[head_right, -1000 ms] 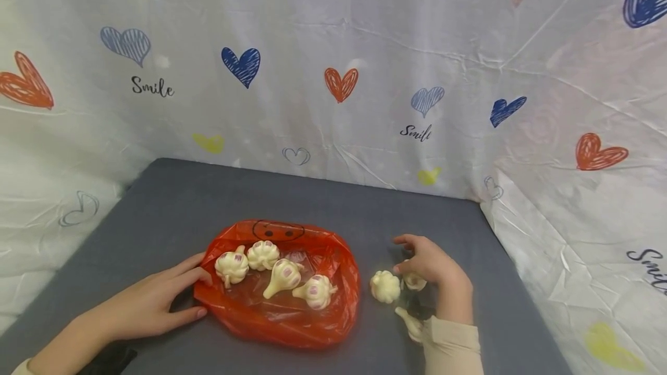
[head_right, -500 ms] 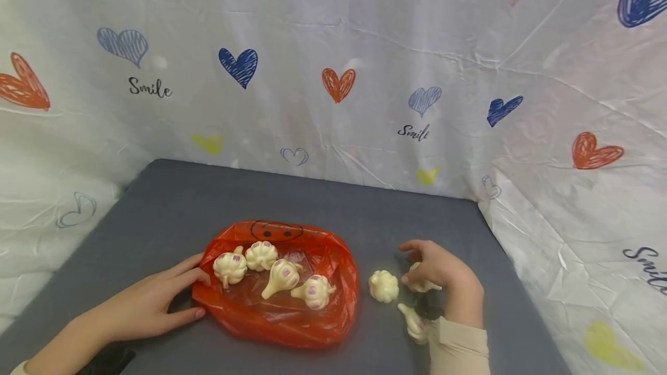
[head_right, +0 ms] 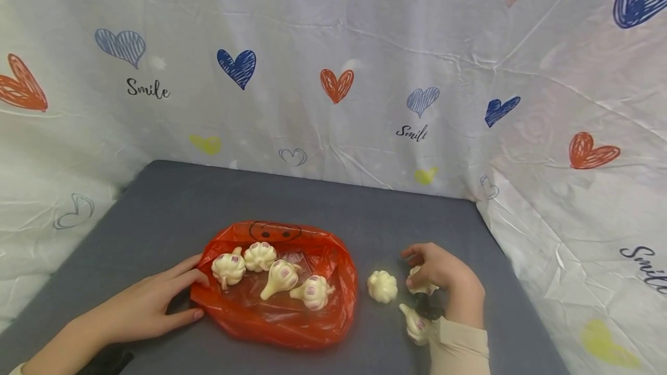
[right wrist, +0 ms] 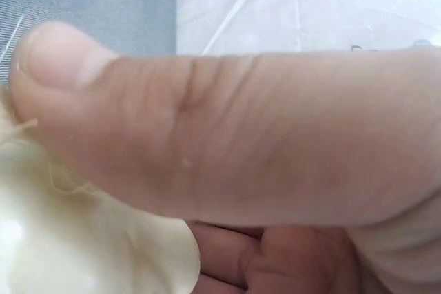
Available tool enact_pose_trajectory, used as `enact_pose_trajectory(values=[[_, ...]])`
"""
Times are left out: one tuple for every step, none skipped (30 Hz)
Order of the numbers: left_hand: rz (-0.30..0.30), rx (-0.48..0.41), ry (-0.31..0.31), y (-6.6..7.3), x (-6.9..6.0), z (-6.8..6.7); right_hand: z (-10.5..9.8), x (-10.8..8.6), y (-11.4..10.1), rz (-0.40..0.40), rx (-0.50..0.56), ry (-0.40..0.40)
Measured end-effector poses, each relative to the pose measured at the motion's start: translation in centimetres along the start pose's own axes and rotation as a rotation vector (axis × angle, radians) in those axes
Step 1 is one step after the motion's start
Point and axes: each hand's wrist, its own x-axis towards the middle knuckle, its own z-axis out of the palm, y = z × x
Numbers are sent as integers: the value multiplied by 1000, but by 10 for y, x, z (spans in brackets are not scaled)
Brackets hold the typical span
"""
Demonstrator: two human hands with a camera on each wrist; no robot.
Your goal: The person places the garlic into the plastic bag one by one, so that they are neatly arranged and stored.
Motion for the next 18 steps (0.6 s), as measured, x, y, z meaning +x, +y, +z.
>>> enact_pose_trajectory(values=[[0, 0, 0, 0, 0, 0, 0, 0, 0, 2, 2, 3], [0, 1, 1, 0, 0, 0, -1, 0, 1, 0, 5, 4], [-1, 1, 1, 0, 0, 0, -1, -1, 1, -3, 6, 6], [-1, 1, 1, 0, 0, 0, -2, -1, 2, -8, 5, 12], [-2, 1, 1, 0, 0, 0, -2, -2, 3, -13, 2, 24], [-2, 2, 1, 0, 0, 0, -3, -3, 4, -17, 2, 42], [-3, 3, 0, 1, 0, 0, -4, -4, 5, -20, 3, 61], [-1, 2, 0, 1, 0, 0, -4, -5, 6, -27, -1, 82], [0, 3, 0, 1, 0, 0, -5, -6, 8, -30, -3, 108], [2, 4, 1, 1, 0, 0, -6, -8, 10, -32, -10, 135], [3, 6, 1, 1, 0, 0, -6, -9, 11, -33, -10, 161], [5, 7, 2, 1, 0, 0, -7, -10, 13, -37, -12, 182], [8, 7, 4, 1, 0, 0, -8, -11, 14, -39, -12, 202], [11, 9, 5, 1, 0, 0, -9, -12, 15, -46, -14, 219], [13, 10, 6, 1, 0, 0, -10, -13, 17, -51, -13, 235], [15, 10, 7, 1, 0, 0, -11, -14, 18, -55, -14, 249], [17, 10, 8, 1, 0, 0, -11, -15, 19, -55, -9, 264], [18, 10, 8, 1, 0, 0, -12, -16, 20, -54, -10, 281]])
